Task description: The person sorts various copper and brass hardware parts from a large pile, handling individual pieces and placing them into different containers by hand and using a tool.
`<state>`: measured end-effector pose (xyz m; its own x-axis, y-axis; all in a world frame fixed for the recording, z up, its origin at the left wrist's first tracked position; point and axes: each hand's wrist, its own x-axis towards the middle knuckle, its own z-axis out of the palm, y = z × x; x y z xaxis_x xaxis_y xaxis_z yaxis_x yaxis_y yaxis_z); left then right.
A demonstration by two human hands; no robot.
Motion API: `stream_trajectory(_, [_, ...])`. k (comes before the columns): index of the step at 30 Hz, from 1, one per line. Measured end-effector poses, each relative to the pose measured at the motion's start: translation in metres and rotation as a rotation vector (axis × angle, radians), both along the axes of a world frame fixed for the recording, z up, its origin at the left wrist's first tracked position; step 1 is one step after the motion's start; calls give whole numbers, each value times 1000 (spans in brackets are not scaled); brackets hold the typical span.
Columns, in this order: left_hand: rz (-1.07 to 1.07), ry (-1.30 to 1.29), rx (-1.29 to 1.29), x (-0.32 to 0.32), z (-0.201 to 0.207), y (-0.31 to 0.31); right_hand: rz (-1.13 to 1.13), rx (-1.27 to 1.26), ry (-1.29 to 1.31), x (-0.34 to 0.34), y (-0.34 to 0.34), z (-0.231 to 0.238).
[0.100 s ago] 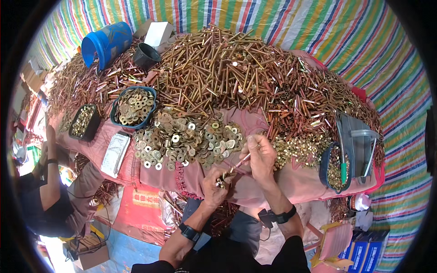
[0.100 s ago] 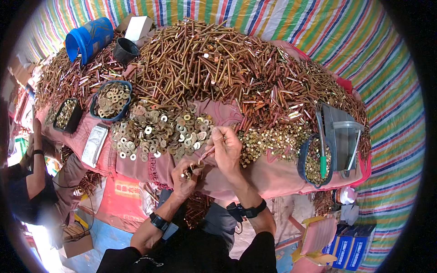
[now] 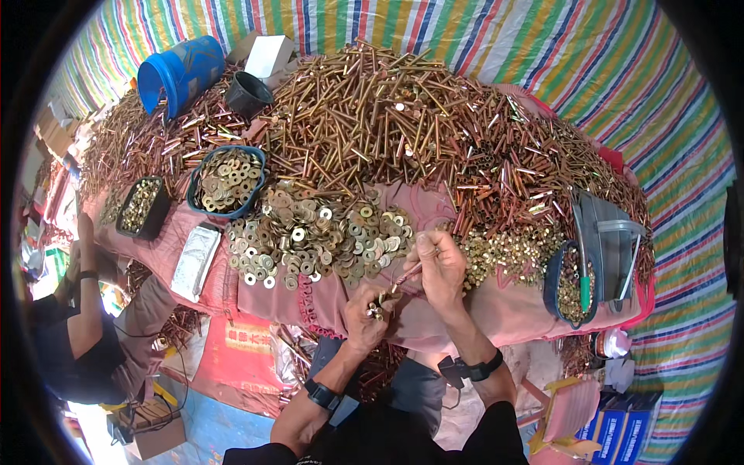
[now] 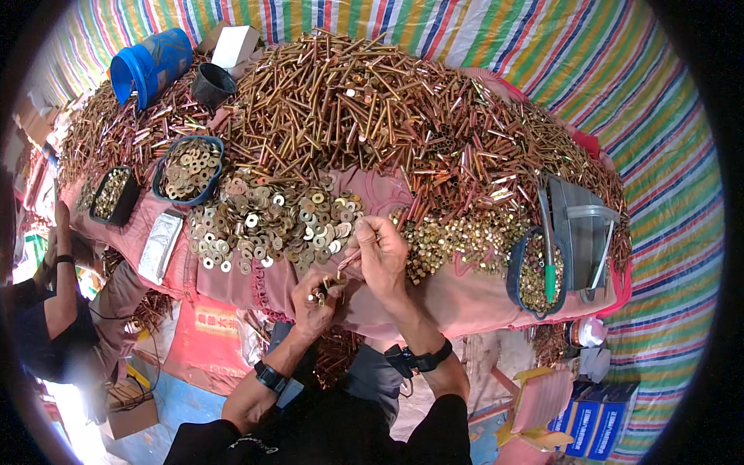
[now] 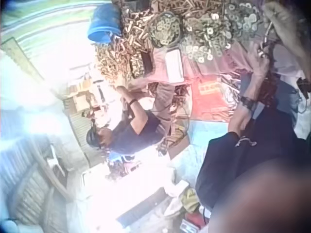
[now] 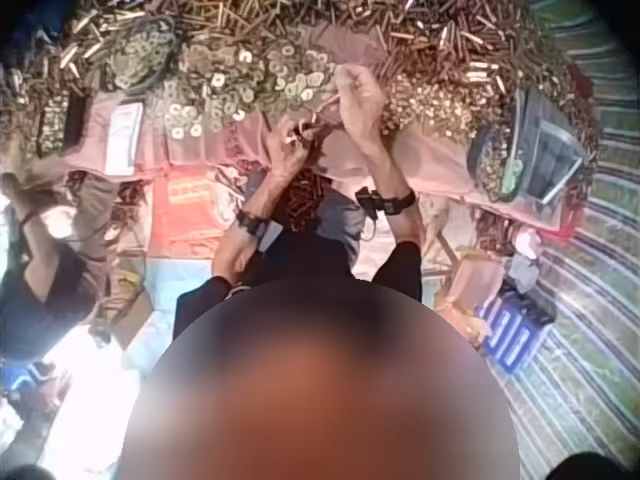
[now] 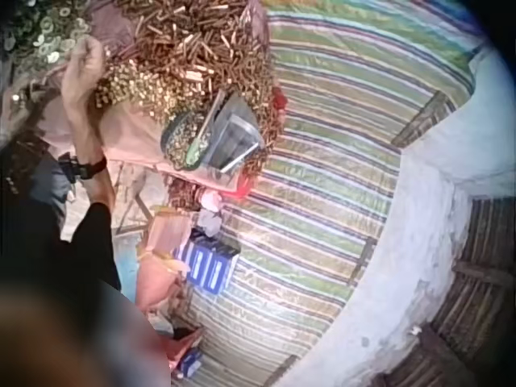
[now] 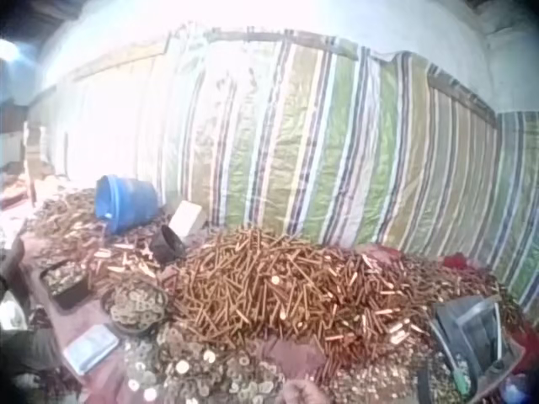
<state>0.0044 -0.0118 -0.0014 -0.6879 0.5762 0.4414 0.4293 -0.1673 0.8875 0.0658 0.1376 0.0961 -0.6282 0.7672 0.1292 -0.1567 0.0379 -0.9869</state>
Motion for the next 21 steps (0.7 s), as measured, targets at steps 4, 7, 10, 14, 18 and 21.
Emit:
stream_trajectory(4, [7, -1, 15, -1, 0, 2, 7, 136, -66, 5, -4, 0])
stream_trajectory(7, [3, -13, 33, -2, 2, 4, -6, 510, -174, 17, 0, 1])
stream_trajectory(10, [8, -18, 30, -1, 2, 4, 34, 695, -260, 34, 0, 0])
stream_trajectory(14, [26, -7, 48, -2, -1, 7, 37, 909, -243, 46, -16, -8])
stream_trajectory(18, [11, -50, 15, -1, -1, 5, 152, 1133, -344, 61, -26, -7])
stream_trajectory(21, [-2, -26, 8, -1, -1, 5, 108, 1116, -393, 65, -24, -9])
